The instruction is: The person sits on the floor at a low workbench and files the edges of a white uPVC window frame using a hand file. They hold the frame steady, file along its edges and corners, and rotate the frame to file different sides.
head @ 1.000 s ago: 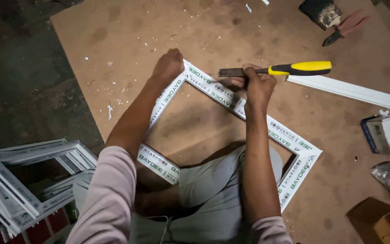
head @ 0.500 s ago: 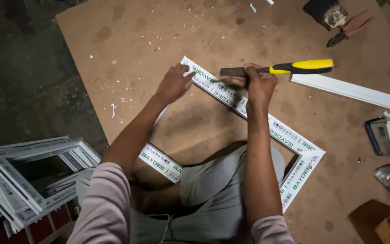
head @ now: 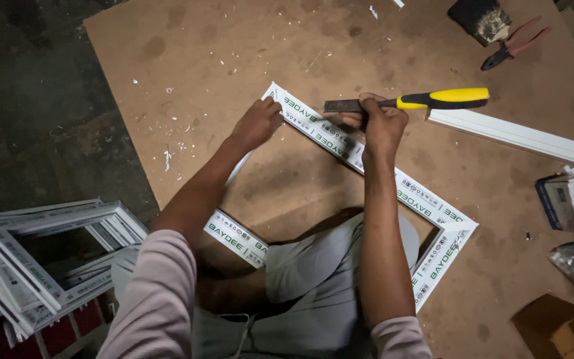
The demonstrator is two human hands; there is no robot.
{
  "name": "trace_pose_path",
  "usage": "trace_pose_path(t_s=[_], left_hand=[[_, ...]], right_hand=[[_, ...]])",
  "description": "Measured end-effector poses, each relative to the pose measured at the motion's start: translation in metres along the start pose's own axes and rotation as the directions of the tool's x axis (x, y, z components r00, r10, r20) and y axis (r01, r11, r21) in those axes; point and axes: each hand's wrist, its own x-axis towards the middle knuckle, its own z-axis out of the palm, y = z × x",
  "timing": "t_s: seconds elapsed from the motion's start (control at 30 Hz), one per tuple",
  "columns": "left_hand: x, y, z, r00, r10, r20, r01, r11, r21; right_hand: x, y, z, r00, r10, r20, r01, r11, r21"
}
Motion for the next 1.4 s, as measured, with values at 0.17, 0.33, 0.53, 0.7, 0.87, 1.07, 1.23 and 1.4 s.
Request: trace_pose_path(t_s=[0.17, 0.33, 0.53, 0.7, 0.87, 1.07, 1.23, 1.4], left_hand=[[-0.009, 0.009, -0.007, 0.946, -0.322, -0.044, 0.299, 0.916, -0.268], [-0.001, 0.005, -0.007, 0.991, -0.112, -0.067, 0.099, 0.979, -0.178], [-0.001, -0.004, 0.004, 0.986, 0.059, -0.154, -0.066, 0.997, -0.043], [-0.007, -0.006, 0.013, 0.99, 0.102, -0.099, -0.104, 0.994, -0.018], [-0.008, -0.009, 0.018, 0.985, 0.142, -0.101, -0.143, 0.99, -0.003], [-0.009, -0.01, 0.023, 0.998, 0.062, 0.024, -0.059, 0.994, -0.097], [-0.009, -0.009, 0.02, 0.992, 0.05, -0.118, -0.055, 0.998, -0.039], [-0.009, -0.008, 0.016, 0.982, 0.038, -0.183, -0.044, 0.998, -0.034]], right_hand=[[-0.001, -0.001, 0.001, 1.0, -0.006, -0.02, 0.006, 1.0, -0.013], [-0.005, -0.004, 0.004, 1.0, 0.01, -0.006, -0.01, 1.0, -0.019], [-0.006, -0.007, 0.004, 1.0, 0.004, -0.003, -0.004, 1.0, 0.016], [-0.004, -0.003, 0.002, 0.999, 0.009, -0.041, -0.011, 0.999, -0.041], [-0.004, 0.0, 0.003, 1.0, 0.003, -0.016, -0.004, 0.998, -0.059], [-0.002, -0.002, 0.001, 1.0, -0.008, -0.013, 0.008, 0.999, -0.031], [0.0, -0.001, -0.002, 1.0, -0.011, -0.019, 0.01, 1.0, -0.017], [-0.001, -0.001, 0.002, 1.0, 0.009, -0.005, -0.009, 1.0, -0.002]])
